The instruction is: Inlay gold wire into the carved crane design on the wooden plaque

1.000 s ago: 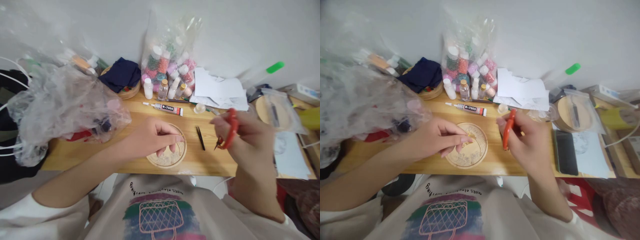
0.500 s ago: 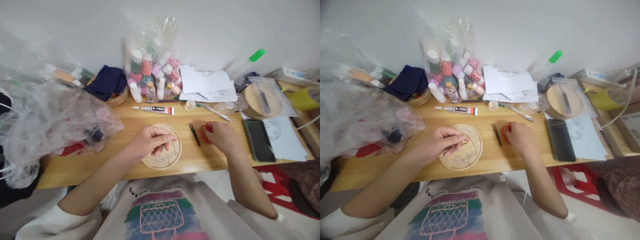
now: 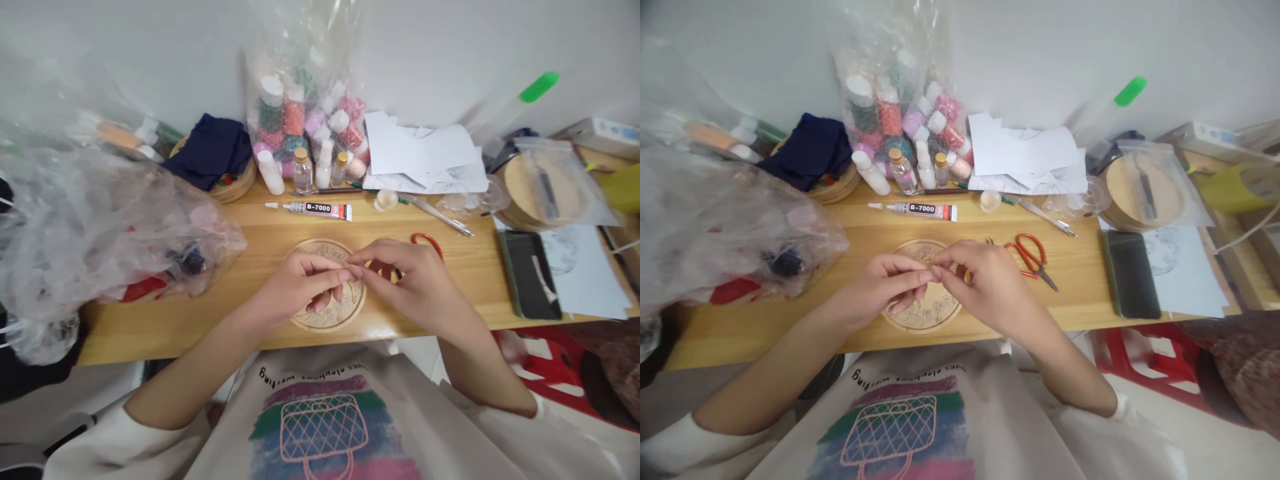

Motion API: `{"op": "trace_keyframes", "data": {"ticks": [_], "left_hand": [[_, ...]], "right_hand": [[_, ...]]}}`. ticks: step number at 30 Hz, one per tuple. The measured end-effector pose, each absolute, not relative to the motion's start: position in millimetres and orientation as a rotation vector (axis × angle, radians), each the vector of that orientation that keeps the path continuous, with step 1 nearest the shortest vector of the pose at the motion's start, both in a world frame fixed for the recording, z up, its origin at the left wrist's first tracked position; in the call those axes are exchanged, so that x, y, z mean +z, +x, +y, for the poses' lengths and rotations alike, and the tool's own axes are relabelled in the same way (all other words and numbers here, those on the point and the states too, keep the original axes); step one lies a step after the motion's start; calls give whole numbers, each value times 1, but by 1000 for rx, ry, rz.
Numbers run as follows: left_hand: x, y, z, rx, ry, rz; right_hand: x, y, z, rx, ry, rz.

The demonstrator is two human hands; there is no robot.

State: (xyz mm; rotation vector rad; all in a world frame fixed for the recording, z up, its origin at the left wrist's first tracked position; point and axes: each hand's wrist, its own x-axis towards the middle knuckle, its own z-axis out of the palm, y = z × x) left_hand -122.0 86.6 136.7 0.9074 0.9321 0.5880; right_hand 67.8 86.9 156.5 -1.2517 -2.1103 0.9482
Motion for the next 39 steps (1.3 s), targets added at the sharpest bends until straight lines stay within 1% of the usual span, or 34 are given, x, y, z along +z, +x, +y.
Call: {"op": "trace_keyframes", "data": {"ticks": [5,13,16,18,23,27,33,39], "left_hand": [[130,-126,81,581,924,961],[127,-134,69,495,964,1027],[123,-141,65,471,1002,1090],[118,-147,62,483,995,1129],[108,-160,51,532,932,1170],[110,-163,47,548,892,1198],[113,-163,46,545,905,1211],[113,-163,46,530,919,1212]], "right_hand": [[153,69,94,1063,-1225,-2103],[140,69,104,1527,-1178,-2054],[128,73,115,1610,-1212,-2074],[121,74,126,1535,-1283,-2153],[120,64,151,1222,-1468,-2603],[126,54,161,1150,-1518,-2824],[126,52,167,1132,-1669,-2821],[128,51,166,1031,-1790,-2750]]}}
